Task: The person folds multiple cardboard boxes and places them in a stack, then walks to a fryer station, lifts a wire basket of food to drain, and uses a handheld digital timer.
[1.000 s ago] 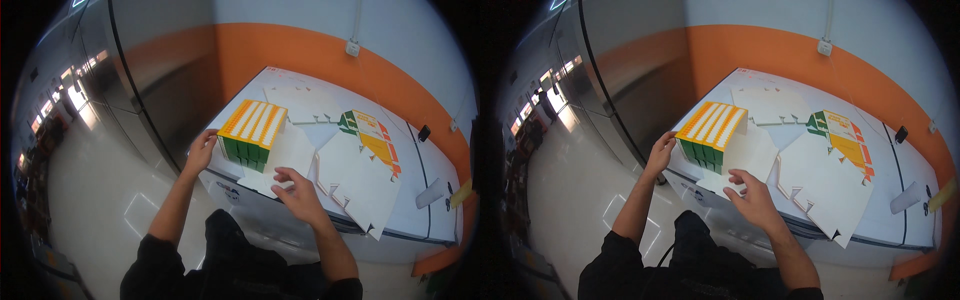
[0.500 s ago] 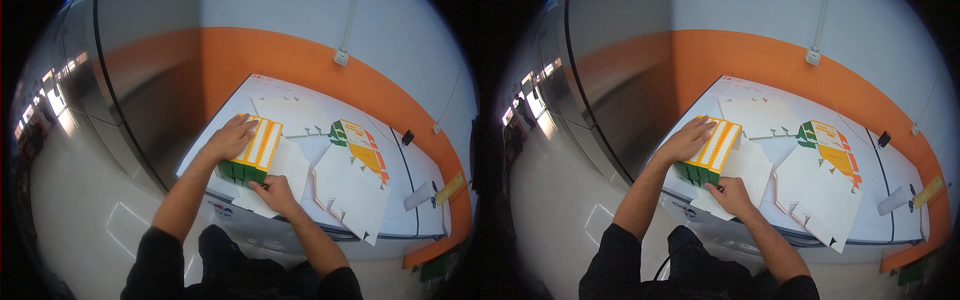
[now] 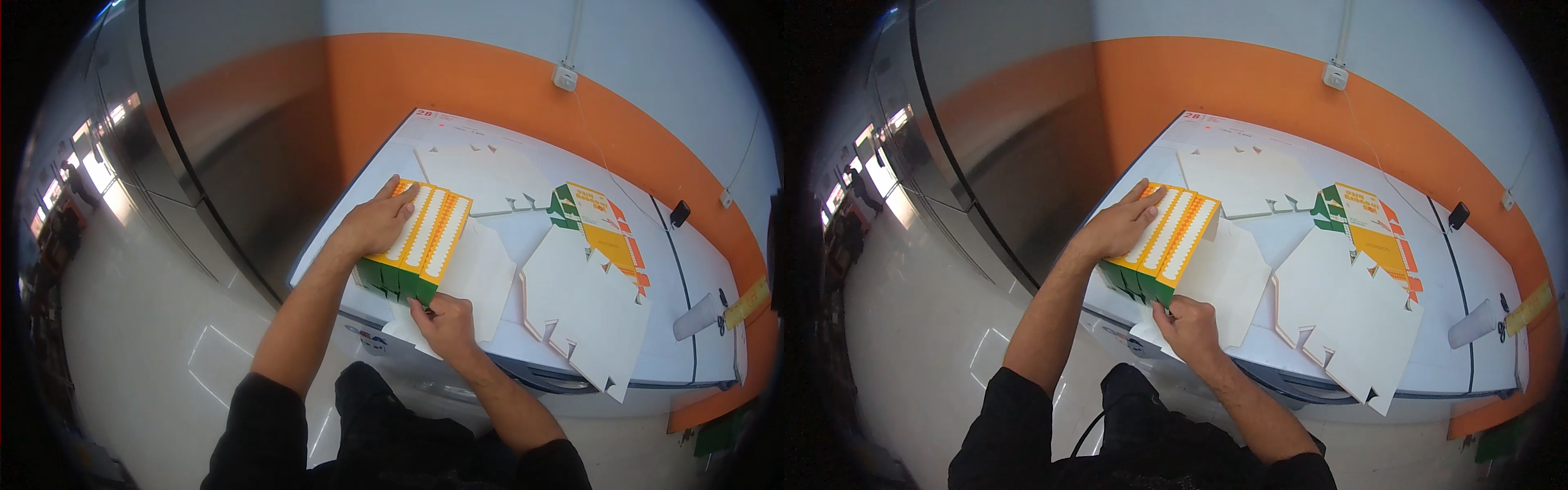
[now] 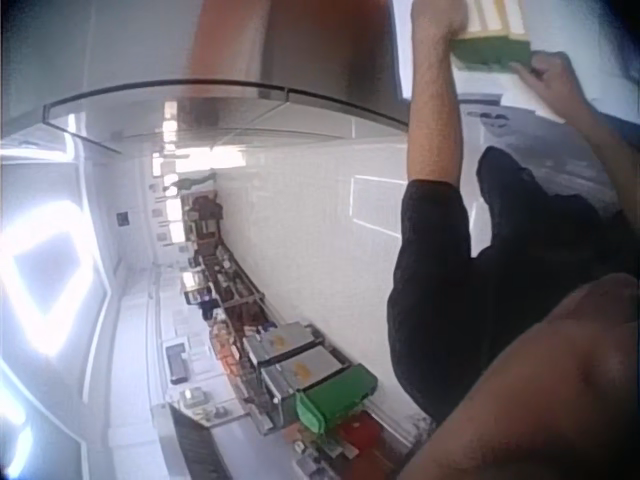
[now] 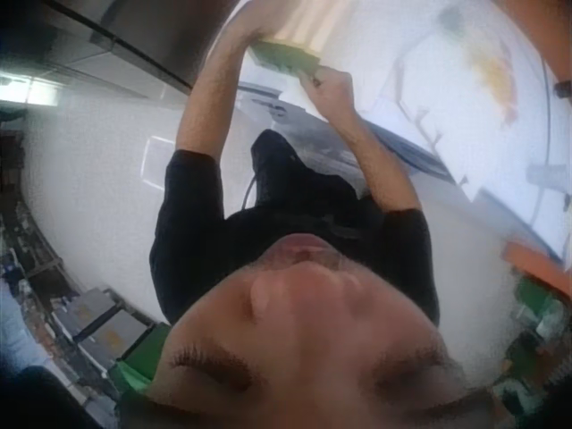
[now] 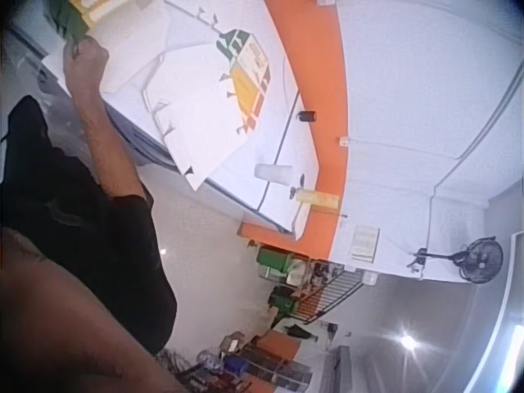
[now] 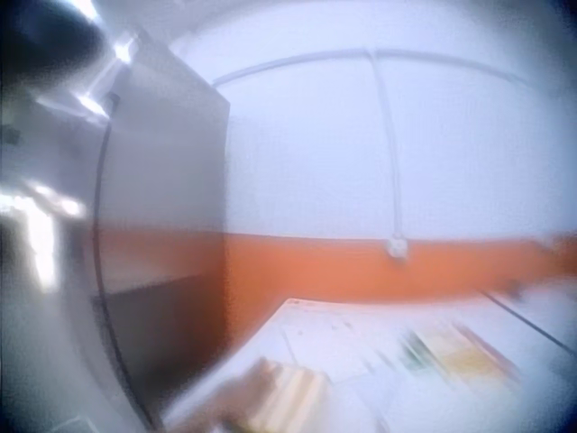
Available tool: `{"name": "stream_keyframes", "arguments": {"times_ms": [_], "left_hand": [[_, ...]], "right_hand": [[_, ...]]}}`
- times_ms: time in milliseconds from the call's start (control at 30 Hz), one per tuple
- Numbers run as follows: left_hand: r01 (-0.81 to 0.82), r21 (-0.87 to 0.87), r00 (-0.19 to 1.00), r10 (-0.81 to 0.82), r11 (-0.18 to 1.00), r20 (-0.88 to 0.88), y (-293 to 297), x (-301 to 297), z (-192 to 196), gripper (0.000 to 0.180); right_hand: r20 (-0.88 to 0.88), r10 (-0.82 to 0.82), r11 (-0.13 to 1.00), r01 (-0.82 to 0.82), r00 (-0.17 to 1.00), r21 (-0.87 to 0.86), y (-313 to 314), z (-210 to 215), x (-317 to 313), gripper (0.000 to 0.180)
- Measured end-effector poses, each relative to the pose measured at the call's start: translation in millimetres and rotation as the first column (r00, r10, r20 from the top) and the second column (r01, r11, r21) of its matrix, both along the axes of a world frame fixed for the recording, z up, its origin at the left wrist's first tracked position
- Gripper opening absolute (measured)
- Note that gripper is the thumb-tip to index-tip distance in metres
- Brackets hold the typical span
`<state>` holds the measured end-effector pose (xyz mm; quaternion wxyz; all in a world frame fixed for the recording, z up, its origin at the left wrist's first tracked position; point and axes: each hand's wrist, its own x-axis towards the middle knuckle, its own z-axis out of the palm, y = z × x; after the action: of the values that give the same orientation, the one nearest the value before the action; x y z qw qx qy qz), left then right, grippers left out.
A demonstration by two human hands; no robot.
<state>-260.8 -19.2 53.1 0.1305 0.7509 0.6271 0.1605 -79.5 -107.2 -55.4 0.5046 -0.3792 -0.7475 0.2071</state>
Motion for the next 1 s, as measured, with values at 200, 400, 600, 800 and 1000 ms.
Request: {"name": "stream_keyframes", "arguments": {"times_ms": [200, 400, 600, 800, 1000], "left_hand": [[-0.028, -0.006, 0.999, 0.027, 1.000, -0.045, -1.1, 1.3, 0.9, 0.052], [-0.016, 0.026, 0.996, 0.019, 1.000, -0.087, -0.4, -0.6, -3.2, 0.053], [-0.007, 0.016, 0.994, 0.009, 1.000, -0.105, 0.6, 0.3, -0.6, 0.054], [-0.014, 0.009, 0.994, 0.015, 1.000, -0.105, 6.1, 0.7, -3.0, 0.055], [0.000, 0.040, 0.999, 0.002, 0.999, -0.039, 5.0, -6.8, -8.6, 0.055]], "right_hand": [[0.048, 0.004, 0.999, -0.002, 0.999, -0.037, 2.5, -0.8, 5.2, 0.015], [-0.020, 0.067, 0.989, -0.069, 0.998, -0.133, 6.0, 2.6, 7.4, 0.036], [-0.018, 0.034, 0.999, -0.034, 0.999, 0.035, 0.5, 2.2, 3.0, 0.031], [-0.031, 0.003, 0.999, -0.002, 1.000, 0.032, -1.7, 0.0, 0.5, 0.029], [-0.090, 0.075, 0.982, -0.089, 0.993, -0.165, 0.4, 12.0, -2.6, 0.019]]}}
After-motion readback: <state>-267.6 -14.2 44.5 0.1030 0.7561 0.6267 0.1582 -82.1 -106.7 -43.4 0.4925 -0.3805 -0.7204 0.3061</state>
